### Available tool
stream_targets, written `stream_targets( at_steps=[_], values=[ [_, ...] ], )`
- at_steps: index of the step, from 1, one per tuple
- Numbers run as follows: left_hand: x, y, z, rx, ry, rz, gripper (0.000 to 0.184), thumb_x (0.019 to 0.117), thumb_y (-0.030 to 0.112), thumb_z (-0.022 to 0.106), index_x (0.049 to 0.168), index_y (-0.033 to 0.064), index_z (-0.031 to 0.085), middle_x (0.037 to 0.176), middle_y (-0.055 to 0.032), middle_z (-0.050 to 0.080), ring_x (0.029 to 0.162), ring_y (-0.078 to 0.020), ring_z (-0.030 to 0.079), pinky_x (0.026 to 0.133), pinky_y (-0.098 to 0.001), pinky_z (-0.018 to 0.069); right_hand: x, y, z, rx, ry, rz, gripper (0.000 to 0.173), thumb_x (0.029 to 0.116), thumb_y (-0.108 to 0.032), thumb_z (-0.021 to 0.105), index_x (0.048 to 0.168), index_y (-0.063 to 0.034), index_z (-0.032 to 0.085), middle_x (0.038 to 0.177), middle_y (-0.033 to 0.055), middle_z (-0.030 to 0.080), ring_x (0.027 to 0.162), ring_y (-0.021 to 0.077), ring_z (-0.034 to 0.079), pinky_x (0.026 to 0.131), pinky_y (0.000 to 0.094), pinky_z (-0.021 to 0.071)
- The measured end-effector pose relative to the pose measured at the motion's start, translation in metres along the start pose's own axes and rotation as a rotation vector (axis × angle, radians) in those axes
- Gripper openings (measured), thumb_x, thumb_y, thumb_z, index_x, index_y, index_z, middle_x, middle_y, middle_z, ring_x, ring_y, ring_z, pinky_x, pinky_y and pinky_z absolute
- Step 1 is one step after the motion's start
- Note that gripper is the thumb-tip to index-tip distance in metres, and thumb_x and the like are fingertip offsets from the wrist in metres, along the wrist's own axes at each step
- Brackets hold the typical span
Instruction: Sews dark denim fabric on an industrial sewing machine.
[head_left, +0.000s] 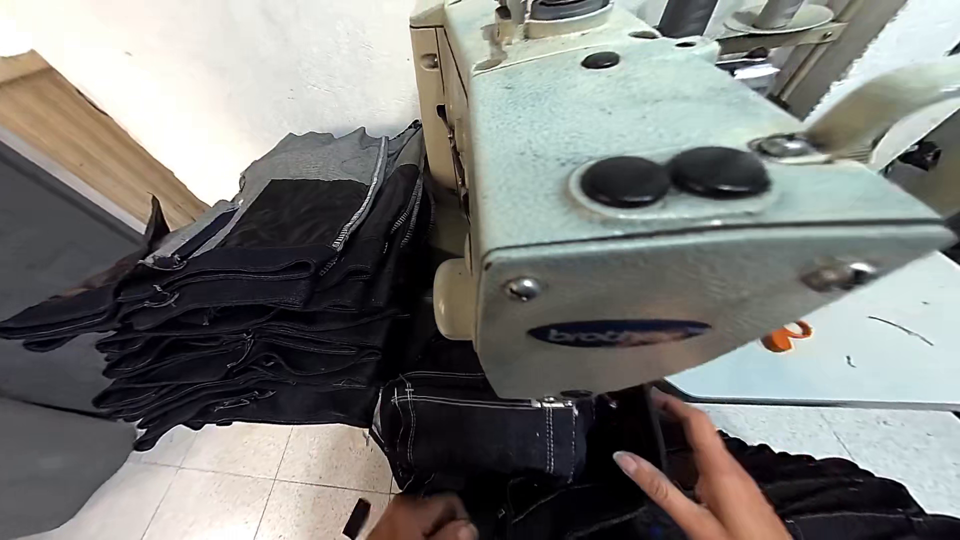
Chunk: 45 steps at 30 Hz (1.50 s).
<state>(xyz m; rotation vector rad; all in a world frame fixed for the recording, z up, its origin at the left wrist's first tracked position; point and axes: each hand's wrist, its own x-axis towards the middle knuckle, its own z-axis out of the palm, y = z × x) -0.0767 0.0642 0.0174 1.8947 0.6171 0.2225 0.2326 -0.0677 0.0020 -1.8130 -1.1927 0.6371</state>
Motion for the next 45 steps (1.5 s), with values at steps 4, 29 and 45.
stream_targets(
  at_steps=[4,29,45],
  values=[
    [0.04,0.013,0.039,-0.153,0.118,-0.084,0.051,0.1109,0.032,0.032,0.11,-0.0035,0.07,0.068,-0.0007,0.064,0.056,-0.0062,0.056,0.057,-0.0267,0.0513,0.0,0.009,0.026,0.222,0.105,0.057,0.046,0.0973,-0.022,0.061,0.135,0.0038,0.056,0.119,0.0104,0.069,0.106,0.0087,0.068,0.091,0.0306,0.0574],
    [0.098,0.031,-0.069,0.302,0.152,-0.086,0.032,0.0982,0.029,0.067,0.12,0.0062,0.07,0.112,-0.008,0.072,0.106,-0.0185,0.067,0.098,-0.0456,0.0538,0.007,-0.037,-0.013,-0.57,-0.23,-0.923,0.023,0.1032,-0.009,0.055,0.116,-0.0189,0.072,0.095,0.013,0.068,0.097,0.0327,0.067,0.087,0.0487,0.0541],
    [0.109,0.018,-0.013,-0.078,0.071,0.071,0.03,0.0877,0.036,0.079,0.084,0.0075,0.07,0.077,0.0043,0.065,0.074,0.0012,0.059,0.071,-0.0207,0.049,0.023,-0.039,-0.001,-0.695,0.155,-0.892,0.026,0.1001,-0.003,0.054,0.111,-0.0106,0.076,0.086,0.0078,0.069,0.083,0.0224,0.064,0.074,0.029,0.0521]
  ],
)
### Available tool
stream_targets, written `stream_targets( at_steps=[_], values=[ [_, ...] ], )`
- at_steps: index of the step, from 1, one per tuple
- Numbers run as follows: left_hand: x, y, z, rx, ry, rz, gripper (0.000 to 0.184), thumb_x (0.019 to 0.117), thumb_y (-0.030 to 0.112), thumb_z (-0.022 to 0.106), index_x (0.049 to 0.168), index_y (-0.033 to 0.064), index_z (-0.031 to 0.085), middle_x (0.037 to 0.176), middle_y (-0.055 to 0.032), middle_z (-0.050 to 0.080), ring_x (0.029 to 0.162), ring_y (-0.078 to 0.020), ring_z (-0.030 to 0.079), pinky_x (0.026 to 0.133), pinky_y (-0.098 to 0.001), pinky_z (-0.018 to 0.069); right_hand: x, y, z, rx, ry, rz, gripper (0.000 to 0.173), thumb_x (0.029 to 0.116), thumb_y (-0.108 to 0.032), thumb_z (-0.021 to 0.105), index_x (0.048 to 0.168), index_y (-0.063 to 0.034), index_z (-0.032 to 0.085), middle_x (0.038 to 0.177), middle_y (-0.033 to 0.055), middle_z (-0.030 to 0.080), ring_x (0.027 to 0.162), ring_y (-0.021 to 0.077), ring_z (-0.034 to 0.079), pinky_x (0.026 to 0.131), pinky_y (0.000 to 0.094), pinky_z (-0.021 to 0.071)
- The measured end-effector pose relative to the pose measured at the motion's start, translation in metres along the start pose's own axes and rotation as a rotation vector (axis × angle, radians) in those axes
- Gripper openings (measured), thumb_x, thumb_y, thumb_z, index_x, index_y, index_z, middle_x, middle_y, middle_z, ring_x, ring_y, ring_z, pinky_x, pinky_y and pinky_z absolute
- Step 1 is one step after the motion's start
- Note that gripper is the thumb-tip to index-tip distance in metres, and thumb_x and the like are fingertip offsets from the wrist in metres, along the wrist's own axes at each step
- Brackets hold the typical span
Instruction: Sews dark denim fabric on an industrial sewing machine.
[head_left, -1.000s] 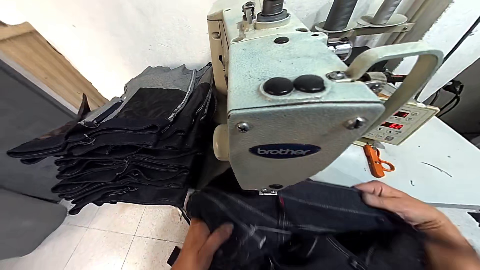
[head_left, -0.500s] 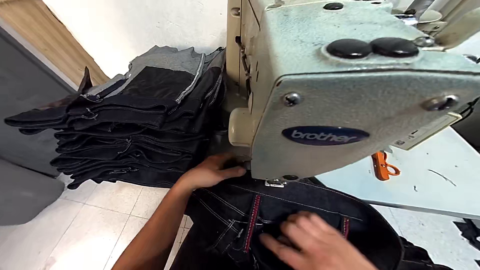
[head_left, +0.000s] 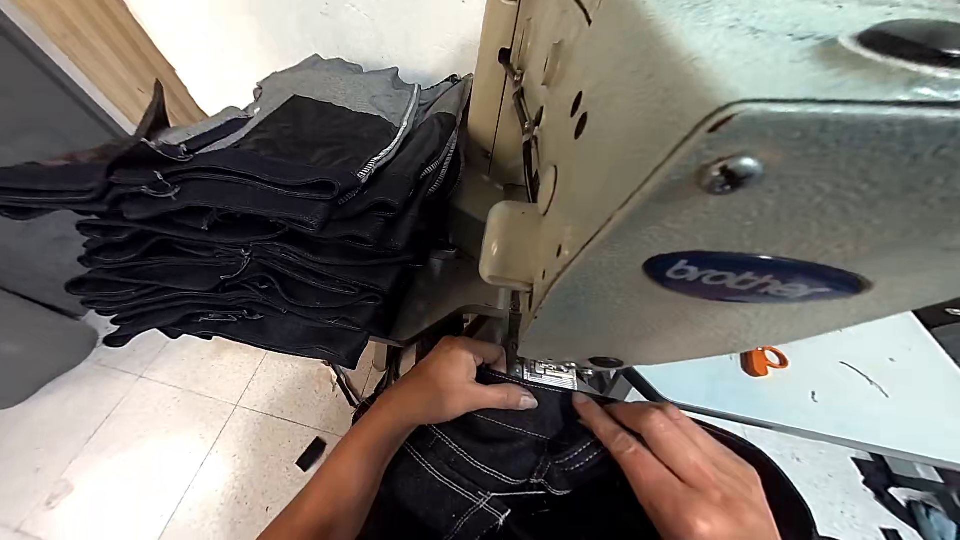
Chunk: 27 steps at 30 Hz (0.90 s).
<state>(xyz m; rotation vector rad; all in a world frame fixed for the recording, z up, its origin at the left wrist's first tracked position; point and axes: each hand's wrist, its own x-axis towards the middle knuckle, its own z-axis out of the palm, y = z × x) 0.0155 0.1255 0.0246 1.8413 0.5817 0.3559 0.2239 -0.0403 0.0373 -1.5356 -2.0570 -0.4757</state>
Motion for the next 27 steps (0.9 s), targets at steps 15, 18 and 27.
stream_targets(
  at_steps=[15,18,27],
  values=[
    [0.005,0.014,-0.006,0.222,-0.014,-0.113,0.039,0.09,0.046,0.075,0.098,0.0079,0.074,0.097,-0.0063,0.072,0.101,-0.0148,0.067,0.091,-0.0415,0.0526,0.014,0.0,0.009,0.369,-0.004,0.179,0.02,0.1006,-0.012,0.058,0.108,-0.0115,0.076,0.093,0.0053,0.076,0.089,0.0099,0.07,0.083,0.0189,0.0538],
    [0.004,0.015,-0.006,0.259,-0.012,-0.123,0.04,0.0904,0.048,0.074,0.099,0.0084,0.074,0.098,-0.0067,0.073,0.101,-0.0164,0.068,0.091,-0.0431,0.0531,0.017,0.003,0.013,0.644,-0.093,0.39,0.018,0.0983,-0.022,0.064,0.107,-0.0088,0.073,0.097,-0.0028,0.078,0.089,-0.0028,0.071,0.08,0.0148,0.0579],
    [-0.028,0.036,0.041,0.635,0.511,0.117,0.029,0.0889,0.03,0.075,0.102,0.005,0.071,0.09,-0.0099,0.07,0.076,-0.0237,0.071,0.066,-0.0403,0.0607,0.023,0.007,0.018,0.318,0.012,0.276,0.011,0.0901,-0.024,0.067,0.086,-0.0239,0.078,0.085,0.0005,0.072,0.09,0.0063,0.065,0.082,0.0163,0.0474]
  ],
)
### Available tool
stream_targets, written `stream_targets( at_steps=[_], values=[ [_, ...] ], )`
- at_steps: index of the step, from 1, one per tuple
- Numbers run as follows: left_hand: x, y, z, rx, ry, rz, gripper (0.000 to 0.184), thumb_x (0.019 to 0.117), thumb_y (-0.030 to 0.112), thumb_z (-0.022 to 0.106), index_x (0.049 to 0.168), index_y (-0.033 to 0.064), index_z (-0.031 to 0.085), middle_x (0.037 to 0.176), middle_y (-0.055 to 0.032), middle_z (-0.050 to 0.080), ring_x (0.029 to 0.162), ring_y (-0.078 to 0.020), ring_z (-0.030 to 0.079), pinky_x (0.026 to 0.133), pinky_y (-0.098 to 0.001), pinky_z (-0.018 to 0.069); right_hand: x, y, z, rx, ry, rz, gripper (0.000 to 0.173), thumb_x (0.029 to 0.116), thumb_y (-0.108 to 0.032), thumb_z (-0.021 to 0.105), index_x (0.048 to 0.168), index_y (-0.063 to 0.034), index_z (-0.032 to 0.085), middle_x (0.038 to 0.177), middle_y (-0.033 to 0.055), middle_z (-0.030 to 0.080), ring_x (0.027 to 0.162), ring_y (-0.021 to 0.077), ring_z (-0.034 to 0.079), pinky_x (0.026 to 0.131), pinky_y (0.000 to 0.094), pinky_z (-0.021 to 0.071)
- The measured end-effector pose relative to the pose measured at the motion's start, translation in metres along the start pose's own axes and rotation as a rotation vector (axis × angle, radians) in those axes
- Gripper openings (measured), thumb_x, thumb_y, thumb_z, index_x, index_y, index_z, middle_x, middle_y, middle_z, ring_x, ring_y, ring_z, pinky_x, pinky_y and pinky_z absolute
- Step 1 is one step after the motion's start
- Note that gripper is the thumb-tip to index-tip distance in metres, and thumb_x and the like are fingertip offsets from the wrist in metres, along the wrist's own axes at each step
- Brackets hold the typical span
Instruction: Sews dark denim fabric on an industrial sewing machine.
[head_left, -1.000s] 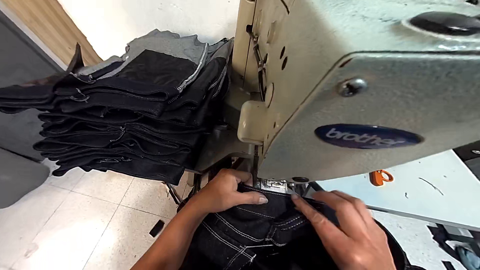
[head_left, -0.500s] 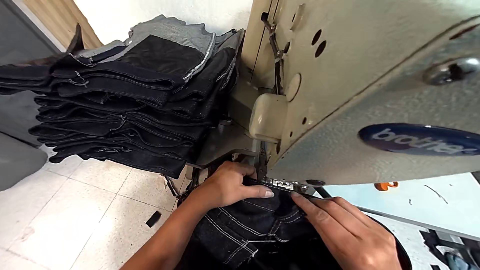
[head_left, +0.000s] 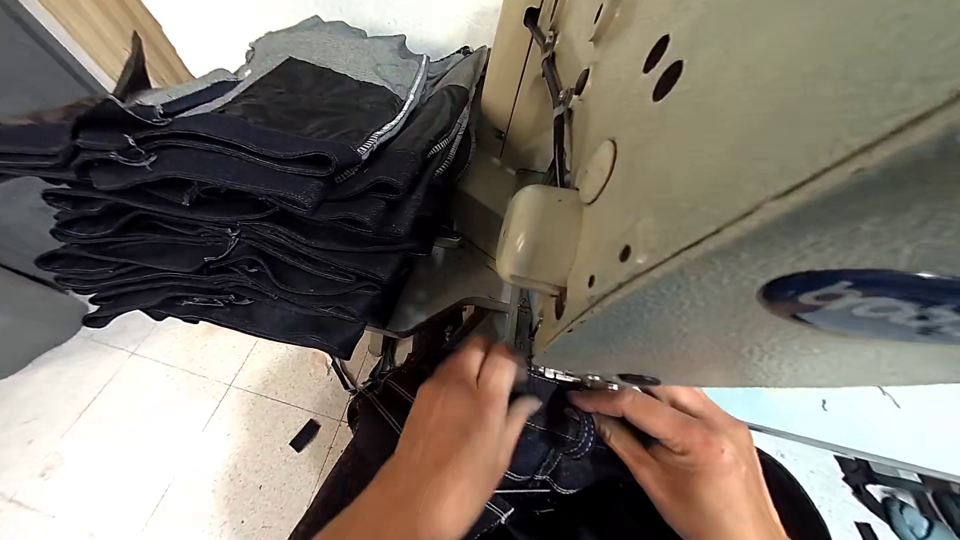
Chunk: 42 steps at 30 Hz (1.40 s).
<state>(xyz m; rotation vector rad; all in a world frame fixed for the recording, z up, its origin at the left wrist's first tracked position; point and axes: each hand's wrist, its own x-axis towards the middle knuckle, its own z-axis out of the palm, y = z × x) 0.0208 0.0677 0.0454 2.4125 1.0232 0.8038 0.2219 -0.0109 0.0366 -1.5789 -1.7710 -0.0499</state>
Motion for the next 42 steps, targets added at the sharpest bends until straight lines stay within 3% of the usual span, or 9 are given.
stream_targets(
  at_steps=[5,14,20,25,27,29,35,37,42],
  values=[
    [-0.029,0.03,-0.004,-0.483,-0.184,-0.175,0.02,0.0999,0.013,0.062,0.111,-0.0033,0.069,0.088,-0.012,0.075,0.072,-0.0158,0.074,0.068,-0.0308,0.062,0.004,0.003,0.001,0.063,-0.029,0.014,0.011,0.088,-0.02,0.066,0.084,-0.02,0.076,0.081,-0.0022,0.075,0.082,0.0007,0.068,0.072,0.015,0.0503],
    [-0.033,0.027,0.017,-0.861,-0.047,-0.377,0.016,0.0951,0.011,0.07,0.084,-0.0006,0.068,0.078,-0.0069,0.074,0.069,-0.011,0.074,0.067,-0.0283,0.0641,0.0,-0.002,0.002,-0.025,0.0,-0.059,0.015,0.0971,-0.018,0.063,0.091,-0.0176,0.077,0.087,0.0008,0.075,0.088,0.0079,0.068,0.08,0.0164,0.0511],
    [-0.024,0.035,0.01,-0.894,-0.147,-0.509,0.02,0.093,0.0,0.07,0.104,0.0009,0.053,0.081,-0.0072,0.074,0.069,-0.0174,0.076,0.065,-0.0324,0.0659,-0.009,0.005,-0.001,-0.142,-0.073,-0.185,0.033,0.0995,0.0,0.049,0.107,-0.0187,0.075,0.101,0.0047,0.072,0.099,0.018,0.066,0.085,0.0236,0.0517],
    [-0.034,0.012,0.028,-0.073,0.118,0.19,0.023,0.0982,0.027,0.067,0.107,0.0054,0.069,0.062,-0.001,0.061,0.05,-0.0115,0.058,0.048,-0.0238,0.049,-0.015,0.019,0.006,-0.069,-0.045,-0.176,0.028,0.104,-0.011,0.05,0.115,-0.0233,0.073,0.095,0.0044,0.067,0.092,0.0171,0.063,0.079,0.0236,0.0512],
    [-0.03,-0.005,0.031,0.159,0.303,0.474,0.017,0.1005,0.032,0.065,0.104,0.0171,0.071,0.072,0.0014,0.056,0.068,-0.015,0.053,0.067,-0.0261,0.0453,-0.015,0.019,0.007,-0.089,-0.039,-0.177,0.026,0.1042,-0.013,0.051,0.115,-0.0239,0.072,0.092,0.0044,0.066,0.088,0.0182,0.064,0.073,0.0265,0.053],
    [-0.023,-0.016,0.028,0.235,0.258,0.62,0.019,0.1041,0.031,0.058,0.116,0.0213,0.069,0.106,0.0027,0.069,0.104,-0.0177,0.06,0.095,-0.0318,0.0443,-0.013,0.019,0.008,-0.133,-0.02,-0.191,0.027,0.1026,-0.013,0.051,0.113,-0.0243,0.074,0.09,0.0049,0.068,0.083,0.0201,0.066,0.064,0.0299,0.0534],
    [-0.014,-0.029,0.029,0.095,0.072,0.575,0.028,0.1046,0.04,0.056,0.124,0.0255,0.071,0.126,0.0089,0.071,0.12,-0.0122,0.061,0.101,-0.0268,0.0454,-0.021,0.038,0.0,0.144,-0.096,-0.007,0.029,0.1058,-0.041,0.052,0.116,-0.0248,0.073,0.098,0.0,0.072,0.092,0.0123,0.068,0.079,0.0326,0.0549],
    [-0.015,-0.028,0.029,0.093,0.071,0.548,0.029,0.1046,0.04,0.055,0.124,0.0262,0.071,0.127,0.01,0.071,0.12,-0.0117,0.061,0.1,-0.0258,0.0447,-0.027,0.042,-0.001,0.096,-0.092,0.108,0.044,0.1036,-0.051,0.05,0.108,-0.0119,0.071,0.091,0.0032,0.074,0.086,0.0163,0.071,0.079,0.039,0.0571],
    [-0.015,-0.02,0.035,0.095,0.14,0.445,0.029,0.1048,0.038,0.055,0.121,0.0224,0.074,0.123,0.0072,0.073,0.115,-0.0121,0.063,0.097,-0.0248,0.0465,-0.016,0.045,0.014,0.09,0.019,0.143,0.047,0.1052,-0.048,0.047,0.087,-0.0151,0.073,0.079,-0.0033,0.07,0.082,0.0077,0.066,0.082,0.0332,0.0521]
  ],
)
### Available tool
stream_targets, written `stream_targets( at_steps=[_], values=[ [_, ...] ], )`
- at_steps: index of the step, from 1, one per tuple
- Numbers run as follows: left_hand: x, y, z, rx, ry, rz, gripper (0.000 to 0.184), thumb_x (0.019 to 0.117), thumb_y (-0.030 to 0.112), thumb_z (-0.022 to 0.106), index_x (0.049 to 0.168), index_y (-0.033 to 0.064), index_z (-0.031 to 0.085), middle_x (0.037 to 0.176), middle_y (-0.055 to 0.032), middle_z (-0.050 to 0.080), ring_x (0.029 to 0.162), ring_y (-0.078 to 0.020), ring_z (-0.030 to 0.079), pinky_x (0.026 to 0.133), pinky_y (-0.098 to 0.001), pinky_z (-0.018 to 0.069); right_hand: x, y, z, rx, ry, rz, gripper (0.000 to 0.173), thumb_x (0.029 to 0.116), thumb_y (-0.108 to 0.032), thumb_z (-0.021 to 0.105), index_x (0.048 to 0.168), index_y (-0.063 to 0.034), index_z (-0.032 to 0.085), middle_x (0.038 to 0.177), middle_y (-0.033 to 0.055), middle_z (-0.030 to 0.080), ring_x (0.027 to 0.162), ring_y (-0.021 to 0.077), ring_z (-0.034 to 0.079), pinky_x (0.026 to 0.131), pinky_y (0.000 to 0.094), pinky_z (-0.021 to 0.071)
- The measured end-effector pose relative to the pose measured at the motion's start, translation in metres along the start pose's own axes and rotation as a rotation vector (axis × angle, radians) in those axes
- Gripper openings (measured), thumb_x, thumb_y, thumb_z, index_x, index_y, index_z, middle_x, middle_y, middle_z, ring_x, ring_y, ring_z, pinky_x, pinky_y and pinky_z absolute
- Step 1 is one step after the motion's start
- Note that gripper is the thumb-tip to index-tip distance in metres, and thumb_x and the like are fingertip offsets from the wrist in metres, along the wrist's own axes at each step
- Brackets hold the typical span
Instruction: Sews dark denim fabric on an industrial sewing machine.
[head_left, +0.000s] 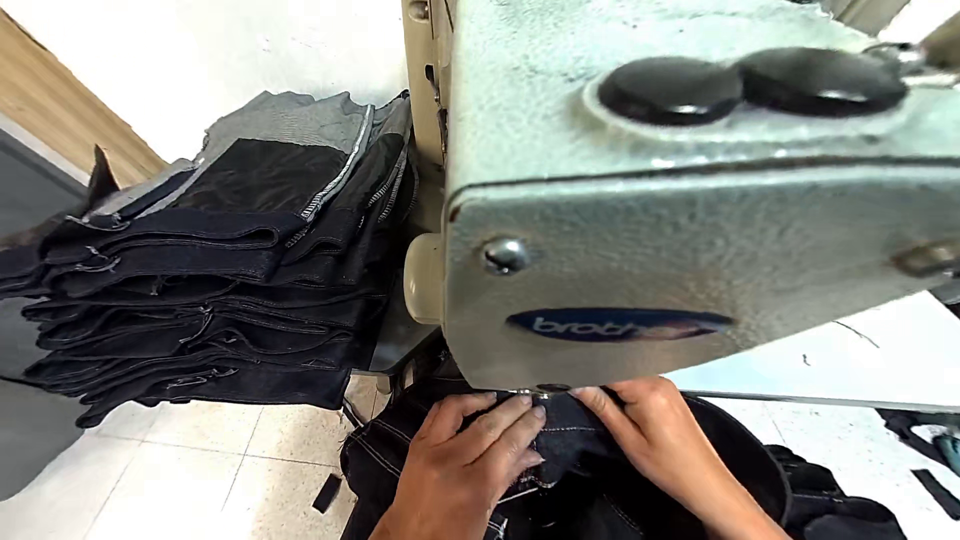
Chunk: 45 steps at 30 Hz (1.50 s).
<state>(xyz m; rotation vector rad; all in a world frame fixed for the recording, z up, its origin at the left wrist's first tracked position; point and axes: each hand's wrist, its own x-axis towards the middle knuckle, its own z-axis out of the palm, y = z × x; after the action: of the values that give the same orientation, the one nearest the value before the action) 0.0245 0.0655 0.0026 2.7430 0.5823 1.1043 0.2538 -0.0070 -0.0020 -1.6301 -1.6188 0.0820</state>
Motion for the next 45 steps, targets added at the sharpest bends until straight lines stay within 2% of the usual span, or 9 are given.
stream_targets(
  at_steps=[4,6,10,14,20,29,37,41,45],
  values=[
    [0.002,0.001,-0.003,-0.04,-0.011,-0.015,0.029,0.1042,0.037,0.057,0.12,0.0212,0.075,0.124,0.0066,0.074,0.116,-0.0118,0.062,0.101,-0.0238,0.0437,0.007,0.004,-0.002,0.021,-0.018,-0.087,0.047,0.1072,-0.046,0.044,0.086,-0.0128,0.069,0.075,0.0008,0.066,0.078,0.0086,0.065,0.08,0.0314,0.0505],
    [0.001,0.001,-0.005,-0.054,-0.03,-0.007,0.029,0.1041,0.036,0.057,0.121,0.0214,0.075,0.125,0.0068,0.073,0.117,-0.0118,0.062,0.101,-0.0238,0.0426,0.005,0.005,-0.004,0.038,-0.031,-0.096,0.046,0.1075,-0.046,0.045,0.087,-0.012,0.068,0.074,0.0022,0.066,0.077,0.0085,0.064,0.079,0.0287,0.0495],
    [0.002,0.0,-0.005,-0.059,-0.029,0.001,0.028,0.1042,0.035,0.057,0.12,0.0211,0.075,0.124,0.0067,0.074,0.118,-0.0108,0.062,0.102,-0.0235,0.042,0.002,0.005,-0.002,0.039,-0.021,-0.087,0.047,0.1074,-0.047,0.044,0.086,-0.0124,0.068,0.073,0.0017,0.066,0.076,0.0084,0.064,0.077,0.0291,0.0489],
    [0.004,0.004,-0.008,-0.051,-0.051,-0.019,0.027,0.1032,0.035,0.059,0.119,0.0221,0.076,0.122,0.0077,0.074,0.117,-0.0112,0.062,0.101,-0.0231,0.0428,0.003,0.003,-0.004,0.021,-0.013,-0.101,0.046,0.1078,-0.047,0.043,0.089,-0.0123,0.067,0.078,0.003,0.068,0.08,0.0105,0.066,0.079,0.0307,0.05],
    [-0.001,-0.002,-0.006,-0.103,-0.028,-0.015,0.025,0.1023,0.035,0.061,0.117,0.0226,0.077,0.123,0.0083,0.074,0.118,-0.011,0.061,0.1,-0.0239,0.0427,0.003,0.003,-0.006,0.017,-0.04,-0.138,0.044,0.1079,-0.046,0.044,0.091,-0.0126,0.066,0.08,0.0026,0.068,0.082,0.0094,0.065,0.081,0.027,0.0504],
    [-0.004,-0.003,-0.006,-0.154,0.01,-0.034,0.02,0.1013,0.031,0.064,0.111,0.0223,0.079,0.121,0.0084,0.075,0.118,-0.0099,0.061,0.101,-0.0248,0.0415,0.001,0.001,-0.004,-0.083,-0.029,-0.15,0.046,0.1081,-0.046,0.042,0.088,-0.0125,0.066,0.074,0.0031,0.066,0.072,0.0145,0.065,0.068,0.0324,0.0521],
    [-0.004,0.0,-0.003,-0.164,0.03,-0.042,0.018,0.1012,0.029,0.064,0.11,0.0233,0.079,0.121,0.009,0.074,0.117,-0.0096,0.061,0.099,-0.0256,0.0421,0.001,-0.002,-0.006,-0.137,-0.043,-0.131,0.048,0.1073,-0.048,0.042,0.087,-0.0141,0.07,0.076,0.0006,0.068,0.075,0.0136,0.068,0.07,0.0341,0.0536],
    [-0.003,0.003,-0.001,-0.175,0.039,-0.052,0.016,0.1003,0.029,0.066,0.108,0.0236,0.079,0.12,0.0085,0.075,0.116,-0.0098,0.061,0.099,-0.0263,0.0421,-0.001,-0.005,-0.005,-0.164,-0.027,-0.112,0.049,0.1068,-0.049,0.042,0.087,-0.0142,0.07,0.074,0.0,0.068,0.073,0.014,0.067,0.069,0.0341,0.053],
    [0.003,0.001,-0.014,-0.352,-0.055,-0.167,0.018,0.1004,0.03,0.065,0.105,0.0194,0.08,0.118,0.0039,0.076,0.119,-0.0098,0.062,0.104,-0.0262,0.0427,-0.001,-0.007,-0.005,-0.162,-0.028,-0.099,0.049,0.1065,-0.049,0.043,0.086,-0.0141,0.07,0.075,0.0001,0.068,0.074,0.0141,0.067,0.069,0.0349,0.0536]
  ],
)
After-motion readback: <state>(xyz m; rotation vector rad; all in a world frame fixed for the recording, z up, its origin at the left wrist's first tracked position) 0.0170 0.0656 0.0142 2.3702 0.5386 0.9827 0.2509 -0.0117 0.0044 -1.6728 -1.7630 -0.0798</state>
